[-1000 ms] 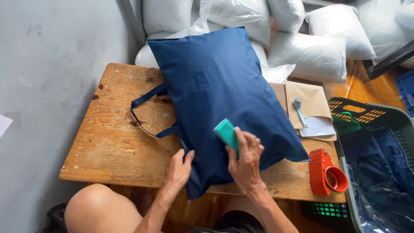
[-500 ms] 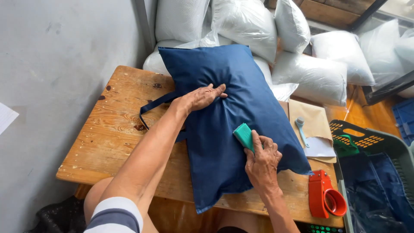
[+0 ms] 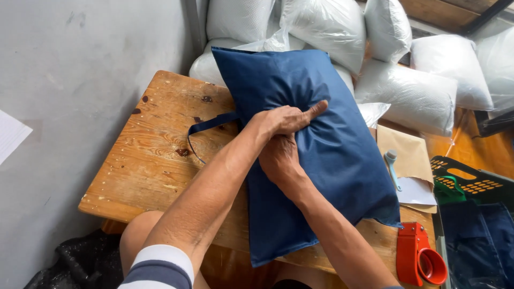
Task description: The person scrubs the surface of a blue tote bag with a green sponge, then uses a small brush to clean the bottom edge. The bag is placed on a wooden table.
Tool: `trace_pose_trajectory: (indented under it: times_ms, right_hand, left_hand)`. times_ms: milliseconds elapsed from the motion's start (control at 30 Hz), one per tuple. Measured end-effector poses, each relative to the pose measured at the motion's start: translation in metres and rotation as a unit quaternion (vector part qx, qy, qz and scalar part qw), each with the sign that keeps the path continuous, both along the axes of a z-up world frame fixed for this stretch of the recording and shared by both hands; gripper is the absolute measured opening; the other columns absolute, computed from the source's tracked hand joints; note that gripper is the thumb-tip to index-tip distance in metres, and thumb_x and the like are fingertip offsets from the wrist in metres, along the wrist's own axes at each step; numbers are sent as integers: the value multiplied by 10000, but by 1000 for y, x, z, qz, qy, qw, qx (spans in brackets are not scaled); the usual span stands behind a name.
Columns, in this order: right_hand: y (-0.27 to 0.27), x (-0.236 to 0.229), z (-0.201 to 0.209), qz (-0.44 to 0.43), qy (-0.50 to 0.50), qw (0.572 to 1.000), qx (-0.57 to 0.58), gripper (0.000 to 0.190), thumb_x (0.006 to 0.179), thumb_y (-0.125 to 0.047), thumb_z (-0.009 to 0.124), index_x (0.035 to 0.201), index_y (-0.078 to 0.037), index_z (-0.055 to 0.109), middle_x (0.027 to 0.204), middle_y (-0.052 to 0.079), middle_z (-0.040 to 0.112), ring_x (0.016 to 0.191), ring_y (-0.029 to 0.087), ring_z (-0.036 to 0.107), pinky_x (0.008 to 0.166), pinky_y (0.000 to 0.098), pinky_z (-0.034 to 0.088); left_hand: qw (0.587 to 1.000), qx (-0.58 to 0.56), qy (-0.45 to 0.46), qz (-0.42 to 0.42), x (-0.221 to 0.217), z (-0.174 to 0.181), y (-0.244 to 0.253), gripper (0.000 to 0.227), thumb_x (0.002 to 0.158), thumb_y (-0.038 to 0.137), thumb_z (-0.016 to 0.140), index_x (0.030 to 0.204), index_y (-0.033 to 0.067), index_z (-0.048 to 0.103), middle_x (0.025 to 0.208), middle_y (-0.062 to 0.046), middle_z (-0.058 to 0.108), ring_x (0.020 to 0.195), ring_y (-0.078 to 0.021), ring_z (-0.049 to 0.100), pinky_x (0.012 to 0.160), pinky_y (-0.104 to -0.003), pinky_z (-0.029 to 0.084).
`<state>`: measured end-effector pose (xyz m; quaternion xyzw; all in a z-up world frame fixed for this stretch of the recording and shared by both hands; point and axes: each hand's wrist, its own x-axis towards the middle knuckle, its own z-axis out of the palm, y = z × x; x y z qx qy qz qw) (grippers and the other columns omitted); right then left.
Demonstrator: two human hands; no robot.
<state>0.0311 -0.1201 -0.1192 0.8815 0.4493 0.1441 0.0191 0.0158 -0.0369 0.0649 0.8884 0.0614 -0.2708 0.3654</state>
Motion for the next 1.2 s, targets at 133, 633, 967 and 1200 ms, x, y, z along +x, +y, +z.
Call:
trace_pose_trajectory:
  times_ms: [133,633,967,1200]
  right_hand:
    - [-62,-84,28,19,-112,993,-28,432,809,-135,577,1226,-24,575,957,114,550,821,323,525,761,453,412]
    - [-148,-173,98,57,127,985,99,565,892,-186,630,1447,-141,533,1204,109,632,983,296,599,768,468,361]
    - [-131,-161,-13,-45,18,979,200,512,865,-266,687,1362,-160,617,1099,31,586,952,253,556,822,416,362]
    - [-126,-204,-23,-14,151,978,141,569,793,-181,719,1345,-144,584,1060,67,573,868,318,531,706,468,394]
  left_hand:
    - [998,-7,-62,-30,7,-49,-1,1256,629,837,28,1499,33,445,1644,-37,387,1614,-284,72,1235,-631,58]
    - [971,31,-231,-54,-7,-123,-5,1029,761,770,566,1603,231,324,1731,-69,94,1586,-333,-105,1132,-802,-44]
    - [929,111,-350,-47,-26,-167,0,1015,798,705,766,1591,230,345,1731,-77,92,1574,-406,-35,1087,-869,88]
    - [893,176,-408,-66,-28,-189,-1,1042,858,739,696,1626,194,251,1724,-96,30,1562,-428,-65,1067,-881,76]
